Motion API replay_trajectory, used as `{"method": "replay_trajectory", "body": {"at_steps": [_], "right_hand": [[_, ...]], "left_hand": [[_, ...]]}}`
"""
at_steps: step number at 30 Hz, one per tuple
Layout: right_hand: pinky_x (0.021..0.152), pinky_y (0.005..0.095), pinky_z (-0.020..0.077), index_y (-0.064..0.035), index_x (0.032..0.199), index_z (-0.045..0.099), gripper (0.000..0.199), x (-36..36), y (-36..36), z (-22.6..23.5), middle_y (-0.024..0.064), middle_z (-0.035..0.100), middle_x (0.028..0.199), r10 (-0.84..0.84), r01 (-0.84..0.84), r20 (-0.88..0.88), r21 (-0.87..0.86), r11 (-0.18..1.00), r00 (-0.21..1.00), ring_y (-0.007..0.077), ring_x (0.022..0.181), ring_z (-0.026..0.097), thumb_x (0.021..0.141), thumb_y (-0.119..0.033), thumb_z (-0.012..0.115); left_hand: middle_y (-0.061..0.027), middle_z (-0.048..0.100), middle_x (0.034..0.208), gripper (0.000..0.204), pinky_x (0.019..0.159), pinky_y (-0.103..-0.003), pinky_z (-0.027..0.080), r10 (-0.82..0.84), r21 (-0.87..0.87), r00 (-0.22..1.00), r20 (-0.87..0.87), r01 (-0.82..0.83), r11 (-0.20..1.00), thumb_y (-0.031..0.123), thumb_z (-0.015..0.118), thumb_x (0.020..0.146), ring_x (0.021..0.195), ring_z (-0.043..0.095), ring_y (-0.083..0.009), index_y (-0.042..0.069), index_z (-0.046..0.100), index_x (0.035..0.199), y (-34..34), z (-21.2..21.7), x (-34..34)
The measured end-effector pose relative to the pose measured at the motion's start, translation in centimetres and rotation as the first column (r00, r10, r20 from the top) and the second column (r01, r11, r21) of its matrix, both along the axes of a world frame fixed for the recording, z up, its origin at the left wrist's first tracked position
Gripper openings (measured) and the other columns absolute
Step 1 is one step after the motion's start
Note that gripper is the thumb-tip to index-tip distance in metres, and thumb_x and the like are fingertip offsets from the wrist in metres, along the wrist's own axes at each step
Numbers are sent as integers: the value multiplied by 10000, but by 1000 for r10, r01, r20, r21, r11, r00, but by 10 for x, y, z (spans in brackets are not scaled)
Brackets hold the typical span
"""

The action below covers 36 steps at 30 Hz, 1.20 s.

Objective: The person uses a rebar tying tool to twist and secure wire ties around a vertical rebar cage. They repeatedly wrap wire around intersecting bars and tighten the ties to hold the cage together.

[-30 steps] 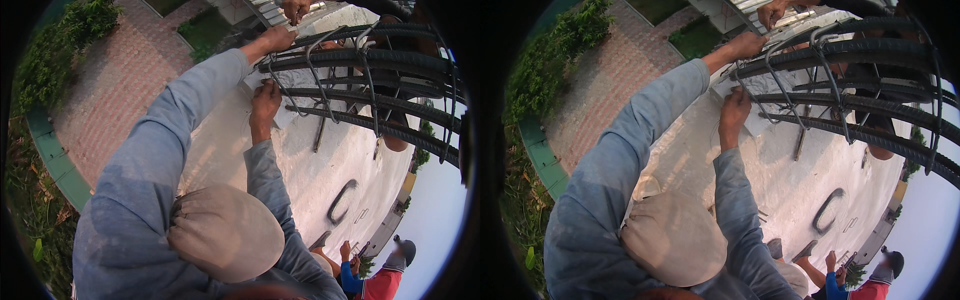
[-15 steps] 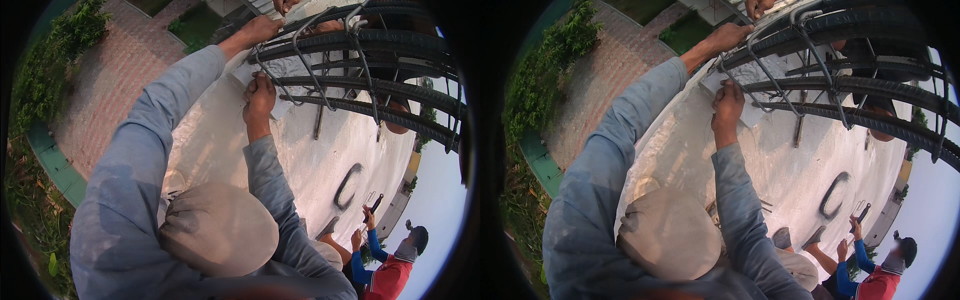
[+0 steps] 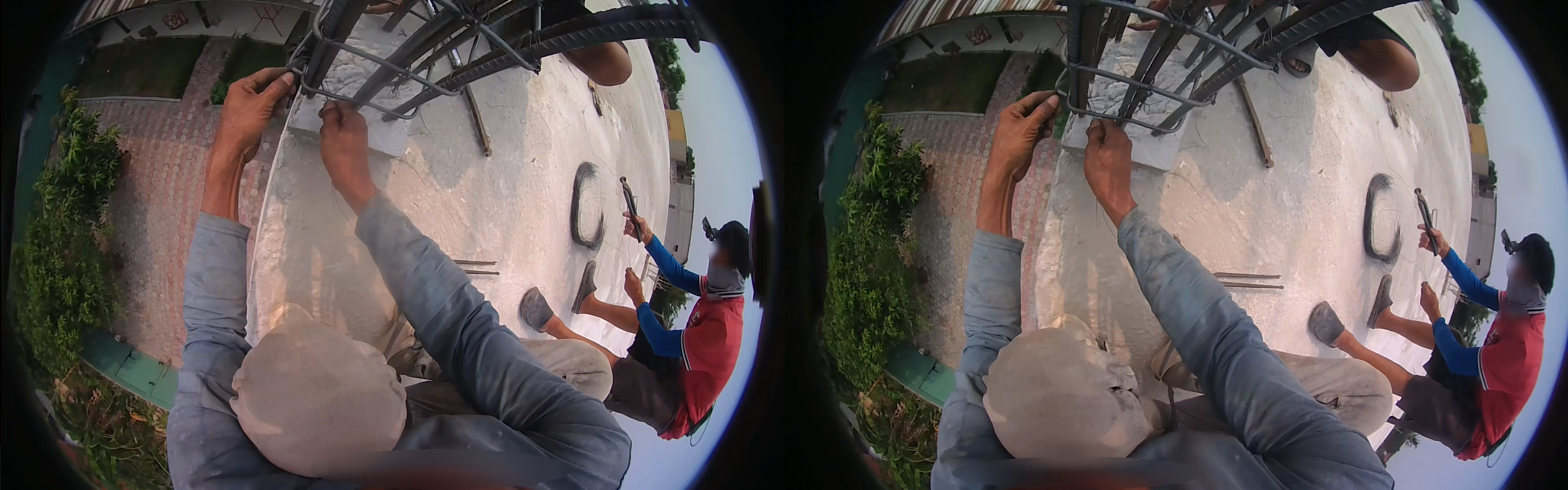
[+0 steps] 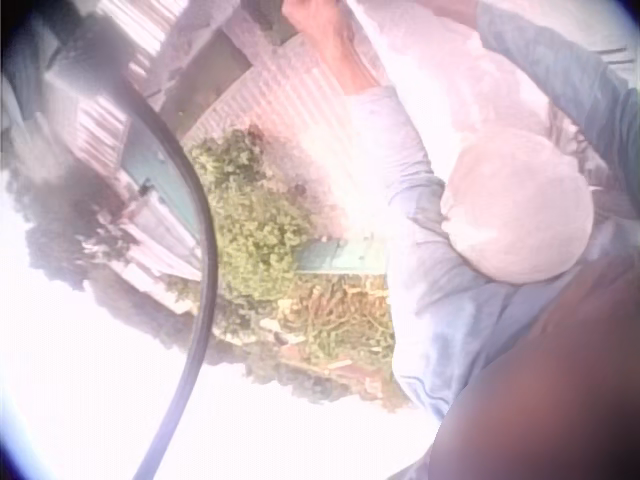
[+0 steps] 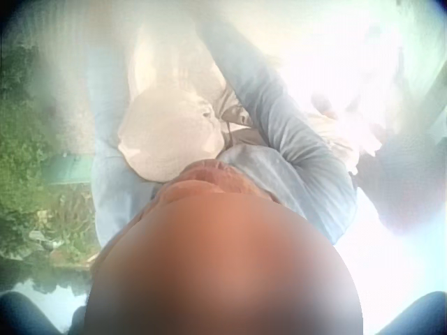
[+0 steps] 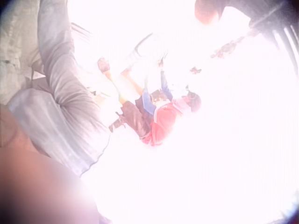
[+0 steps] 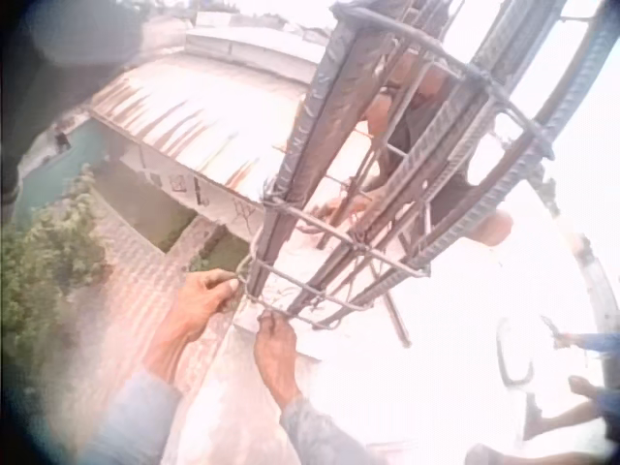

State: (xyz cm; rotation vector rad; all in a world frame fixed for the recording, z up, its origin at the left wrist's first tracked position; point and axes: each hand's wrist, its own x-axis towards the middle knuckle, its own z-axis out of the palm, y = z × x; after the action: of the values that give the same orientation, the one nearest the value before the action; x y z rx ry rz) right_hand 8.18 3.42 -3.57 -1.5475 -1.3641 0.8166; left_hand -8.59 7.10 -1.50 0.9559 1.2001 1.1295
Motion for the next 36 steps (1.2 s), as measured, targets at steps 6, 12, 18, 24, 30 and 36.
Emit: {"method": "replay_trajectory", "body": {"at_steps": [6,12,18,24,30,36], "right_hand": [[784,531,509,96,967,667,312,10,8,4,327,694,992,-16,-114,-381,-314,943,924,555,887,639,1002,-190,547],[805,484,554,92,933,646,331,2,-4,4,295,697,913,121,-76,307,-156,985,944,466,903,680,961,-236,615],[609,438,509,30,999,640,269,32,-43,10,170,647,780,214,-321,-319,-336,885,923,326,651,625,979,-207,513],[478,275,337,-32,966,613,183,45,-63,27,9,484,681,41,-326,-468,-547,771,883,114,553,444,1022,-175,514],[426,234,197,-122,884,538,229,83,-59,66,-88,384,614,31,-374,-498,-607,701,866,25,474,265,1069,-256,521],[478,238,227,-68,917,576,315,125,-51,92,-88,365,656,412,-373,-61,-560,740,909,25,554,282,1077,-335,522]], "left_hand": [[-35,693,869,341,737,-296,478,28,103,921,-389,14,995,255,695,965,778,573,-106,-54,750,1097,39,15,-8],[-40,677,838,374,737,-304,464,-39,143,756,-654,174,974,291,674,982,782,569,-108,-63,744,1078,68,43,-2],[-31,712,920,475,764,-311,482,-123,117,927,-354,174,978,450,629,1030,835,605,-130,-4,750,1094,92,29,-3],[-64,705,1119,550,876,-345,483,-207,-80,944,255,234,969,534,491,1080,1001,594,-158,30,673,1208,130,-13,19],[-134,654,1366,792,1073,-427,440,-229,-77,973,23,230,970,708,425,1027,1190,593,-237,33,623,1392,148,-31,43],[-196,573,1461,884,1117,-465,423,-252,280,947,-199,301,912,743,641,897,1345,540,-328,89,546,1483,105,-17,13]]}}
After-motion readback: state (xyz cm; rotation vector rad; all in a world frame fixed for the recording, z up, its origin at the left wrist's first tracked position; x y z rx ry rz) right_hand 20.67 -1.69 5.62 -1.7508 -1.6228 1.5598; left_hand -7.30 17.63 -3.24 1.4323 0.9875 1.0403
